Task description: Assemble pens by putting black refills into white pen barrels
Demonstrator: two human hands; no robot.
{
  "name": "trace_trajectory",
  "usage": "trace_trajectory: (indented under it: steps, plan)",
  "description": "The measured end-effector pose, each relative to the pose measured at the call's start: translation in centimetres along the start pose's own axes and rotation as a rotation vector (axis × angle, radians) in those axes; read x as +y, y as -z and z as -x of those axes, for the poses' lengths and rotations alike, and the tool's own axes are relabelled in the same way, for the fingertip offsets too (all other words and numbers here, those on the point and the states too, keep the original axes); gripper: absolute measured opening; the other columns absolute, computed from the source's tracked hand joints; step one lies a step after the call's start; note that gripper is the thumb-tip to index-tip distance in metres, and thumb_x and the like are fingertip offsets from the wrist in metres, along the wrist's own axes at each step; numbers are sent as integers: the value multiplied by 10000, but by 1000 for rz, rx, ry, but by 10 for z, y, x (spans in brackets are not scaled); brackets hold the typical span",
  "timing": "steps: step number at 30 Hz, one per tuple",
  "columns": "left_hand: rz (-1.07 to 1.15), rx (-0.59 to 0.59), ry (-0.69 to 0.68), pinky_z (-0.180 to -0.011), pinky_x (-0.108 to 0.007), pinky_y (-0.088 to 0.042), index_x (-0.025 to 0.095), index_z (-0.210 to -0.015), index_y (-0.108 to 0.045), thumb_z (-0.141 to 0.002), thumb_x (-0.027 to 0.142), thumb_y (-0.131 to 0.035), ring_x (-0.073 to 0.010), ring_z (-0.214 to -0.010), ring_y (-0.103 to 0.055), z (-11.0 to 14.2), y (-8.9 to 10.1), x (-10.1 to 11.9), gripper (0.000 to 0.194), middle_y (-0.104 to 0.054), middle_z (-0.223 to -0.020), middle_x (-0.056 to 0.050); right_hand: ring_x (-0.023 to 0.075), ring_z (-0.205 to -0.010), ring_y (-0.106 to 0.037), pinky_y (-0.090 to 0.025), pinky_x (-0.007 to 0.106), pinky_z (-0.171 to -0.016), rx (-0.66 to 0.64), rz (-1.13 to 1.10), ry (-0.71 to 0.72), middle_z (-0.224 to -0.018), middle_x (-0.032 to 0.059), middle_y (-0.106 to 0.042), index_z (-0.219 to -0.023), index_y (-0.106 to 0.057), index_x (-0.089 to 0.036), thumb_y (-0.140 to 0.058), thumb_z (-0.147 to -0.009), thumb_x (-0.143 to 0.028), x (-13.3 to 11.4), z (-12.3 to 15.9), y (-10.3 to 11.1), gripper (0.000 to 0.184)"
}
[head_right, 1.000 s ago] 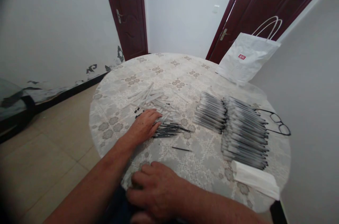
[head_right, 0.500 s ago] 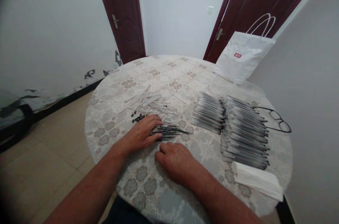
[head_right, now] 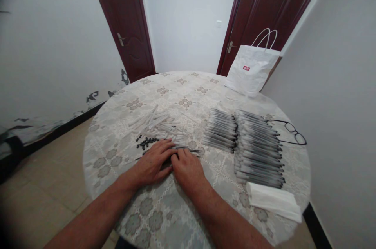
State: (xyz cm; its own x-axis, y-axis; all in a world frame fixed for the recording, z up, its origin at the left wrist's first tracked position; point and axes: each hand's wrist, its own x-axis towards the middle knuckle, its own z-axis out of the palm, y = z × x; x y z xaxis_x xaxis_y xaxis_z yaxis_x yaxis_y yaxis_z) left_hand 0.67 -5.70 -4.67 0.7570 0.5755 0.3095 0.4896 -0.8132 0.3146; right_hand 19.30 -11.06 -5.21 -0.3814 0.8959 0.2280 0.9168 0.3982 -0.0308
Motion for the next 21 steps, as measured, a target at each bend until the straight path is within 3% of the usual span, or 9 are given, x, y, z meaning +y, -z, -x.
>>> trace_trajectory:
  steps: [5,9,21]
  plan:
    - [-37,119,44,-1130,-501,-401,207,-1246,-632,-900,236,-605,-287,-1306,-521,-2,-11,-11,348,-631,-1306,-137,243,-941,-571,-499,360,-812,89,-48,-34,-1002,99,-636,-1051,-656,-195,-586,-952,-175,0,-10,-14,123]
    - [-107,168,110,-1012,-442,-494,205,-1110,-685,-915,214,-607,-260,-1149,-612,-5,-17,-22,211,-672,-1188,-113,242,-1061,-581,-499,374,-922,166,-122,-22,-1123,117,-647,-1180,-643,-195,-549,-958,-138,4,-9,-22,248]
    - [-191,248,281,-966,-427,-477,191,-1077,-669,-924,171,-573,-258,-1086,-586,-1,-14,-23,181,-641,-1163,-115,257,-1334,-504,-437,471,-1115,197,-165,-15,-1385,150,-590,-1318,-620,-182,-446,-1001,-165,11,-7,-39,362]
